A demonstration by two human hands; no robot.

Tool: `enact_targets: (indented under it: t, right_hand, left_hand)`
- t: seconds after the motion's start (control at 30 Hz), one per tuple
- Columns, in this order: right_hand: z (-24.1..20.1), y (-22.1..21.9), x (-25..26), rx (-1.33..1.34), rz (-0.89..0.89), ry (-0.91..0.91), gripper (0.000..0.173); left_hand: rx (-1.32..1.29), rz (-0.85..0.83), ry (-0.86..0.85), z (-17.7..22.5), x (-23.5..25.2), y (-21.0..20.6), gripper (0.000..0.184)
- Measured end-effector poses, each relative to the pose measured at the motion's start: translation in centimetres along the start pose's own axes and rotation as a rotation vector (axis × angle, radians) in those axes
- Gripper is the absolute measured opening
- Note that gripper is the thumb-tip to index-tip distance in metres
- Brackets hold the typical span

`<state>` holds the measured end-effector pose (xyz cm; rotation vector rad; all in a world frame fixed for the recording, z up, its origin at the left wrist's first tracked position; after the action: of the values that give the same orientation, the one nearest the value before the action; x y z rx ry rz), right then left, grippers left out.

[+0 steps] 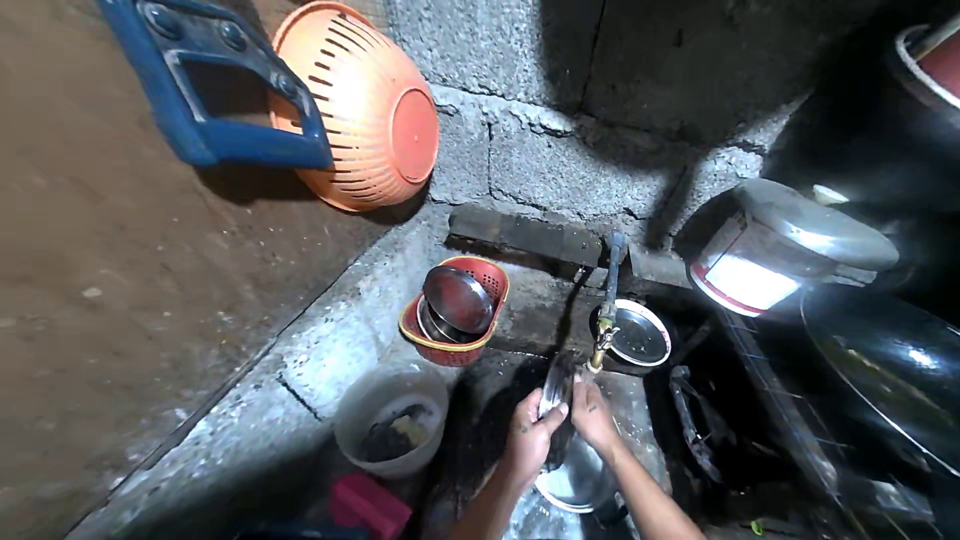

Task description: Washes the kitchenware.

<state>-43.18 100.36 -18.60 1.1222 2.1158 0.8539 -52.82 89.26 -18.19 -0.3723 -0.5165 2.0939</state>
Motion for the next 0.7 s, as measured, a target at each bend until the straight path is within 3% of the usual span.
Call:
enact_targets:
  t: [0.1, 0.23, 0.43, 0.53, 0.6, 0.7]
  right_hand:
    - [0.0, -0.3, 0.1, 0.083, 0.038, -0.063, 0.047]
    - [0.6, -0.4, -0.3, 0.135, 0.084, -0.074, 0.04]
    - [-1.1, 0.4, -4.5, -0.193, 0.185, 0.342, 0.057]
    - [0.0, 1.9, -2.0, -0.117, 0.101, 0.156, 0.055]
    - [0.1, 2.1, -0.7, -0.151, -0.021, 0.033, 0.058]
    - [-2.8, 0.2, -2.8, -0.26, -0.007, 0.267, 0.062]
  left_hand:
    - [-0.043, 0.17, -0.043, -0.6, -1.6, -0.1, 0.026]
    - [0.05, 0.224, -0.103, -1.8, -1.7, -0.9, 0.025]
    - [-0.117, -0.022, 0.046, -1.8, -0.5, -0.9, 0.034]
    - [-0.15, -0.209, 0.044, -2.1, -1.3, -1.4, 0.031]
    - [-0.164, -0.221, 0.085, -2.8, -2.1, -1.7, 0.029]
    - [-0.175, -0.19, 0.033, -3.2, -1.9, -0.9, 0.036]
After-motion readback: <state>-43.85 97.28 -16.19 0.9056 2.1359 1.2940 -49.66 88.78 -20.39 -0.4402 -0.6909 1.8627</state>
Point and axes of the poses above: each hand's wrist, its own x-axis towards the middle knuckle, its own y-axis out of the back of the hand, z = x × y, the point moved 7 cm from there along x, towards the middle knuckle, and after that the axes turned 9 degrees about -x, right-handed, at the moved point
